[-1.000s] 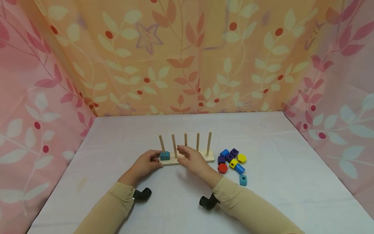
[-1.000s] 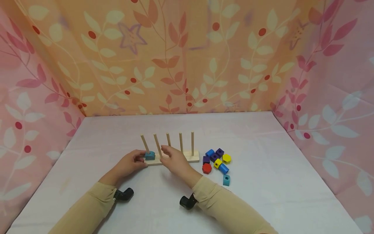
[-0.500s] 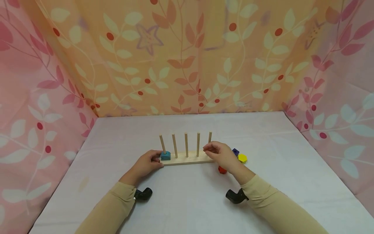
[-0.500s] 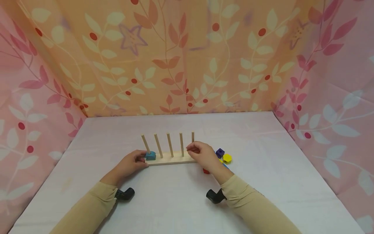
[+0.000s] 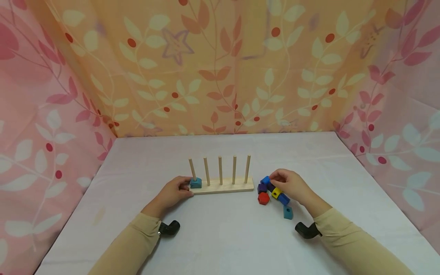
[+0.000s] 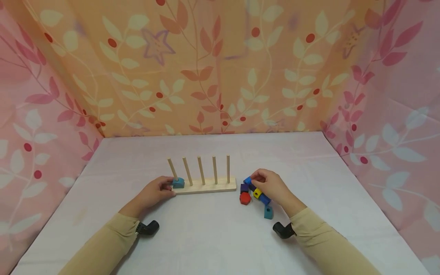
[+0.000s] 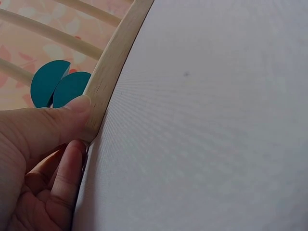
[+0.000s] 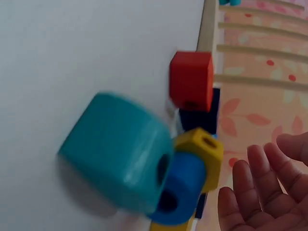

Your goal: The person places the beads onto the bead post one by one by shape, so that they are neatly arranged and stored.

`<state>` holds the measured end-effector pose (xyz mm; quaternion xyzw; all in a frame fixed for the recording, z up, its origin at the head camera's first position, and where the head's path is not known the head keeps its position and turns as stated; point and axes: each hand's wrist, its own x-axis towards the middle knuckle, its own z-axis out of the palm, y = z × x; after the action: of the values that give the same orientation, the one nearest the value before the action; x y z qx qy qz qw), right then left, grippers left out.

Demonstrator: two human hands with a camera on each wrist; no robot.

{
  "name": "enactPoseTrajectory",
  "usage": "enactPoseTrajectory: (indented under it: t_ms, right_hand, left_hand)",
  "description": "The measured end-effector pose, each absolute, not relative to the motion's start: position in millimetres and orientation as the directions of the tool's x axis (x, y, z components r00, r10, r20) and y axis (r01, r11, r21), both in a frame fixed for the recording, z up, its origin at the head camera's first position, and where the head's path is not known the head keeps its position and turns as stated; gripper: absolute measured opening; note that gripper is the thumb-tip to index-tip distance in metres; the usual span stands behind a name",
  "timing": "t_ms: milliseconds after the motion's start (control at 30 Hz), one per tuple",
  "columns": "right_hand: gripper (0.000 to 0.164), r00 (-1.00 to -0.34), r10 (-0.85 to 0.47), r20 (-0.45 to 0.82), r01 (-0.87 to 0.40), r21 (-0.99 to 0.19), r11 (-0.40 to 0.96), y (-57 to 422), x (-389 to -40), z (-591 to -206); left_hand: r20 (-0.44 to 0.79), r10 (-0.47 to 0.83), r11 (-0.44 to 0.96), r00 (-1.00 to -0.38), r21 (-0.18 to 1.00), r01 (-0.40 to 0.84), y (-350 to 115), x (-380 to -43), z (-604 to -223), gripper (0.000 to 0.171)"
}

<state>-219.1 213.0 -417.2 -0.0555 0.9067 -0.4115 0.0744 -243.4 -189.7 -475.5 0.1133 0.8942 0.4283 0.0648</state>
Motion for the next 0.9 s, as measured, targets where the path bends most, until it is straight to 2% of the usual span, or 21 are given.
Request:
enactPoseTrajectory:
  t_ms: [467, 600, 900]
  right_hand:
    - [0.017, -0.970, -0.192, -0.150, -0.025, -0.721, 0.692, 234.7, -212.5, -426.7]
    - [0.018, -0.965, -0.197, -0.172, -0.028, -0.680, 0.732, 235.2, -209.5, -429.2]
    - [0.029, -0.948, -0.272, -0.166, -0.128, -0.585, 0.801, 236.6, -202.0, -436.6]
  left_hand:
    - [-0.019, 0.253, 0.596, -0.967, 0.790, 0.141, -189.7, -243.5, -477.3, 0.052]
    - [-0.019, 0.253, 0.599, -0.967, 0.788, 0.141, -189.4, -243.7, -478.2, 0.053]
    - [-0.018, 0.251, 0.600, -0.968, 0.787, 0.141, -189.8, -243.5, -478.5, 0.053]
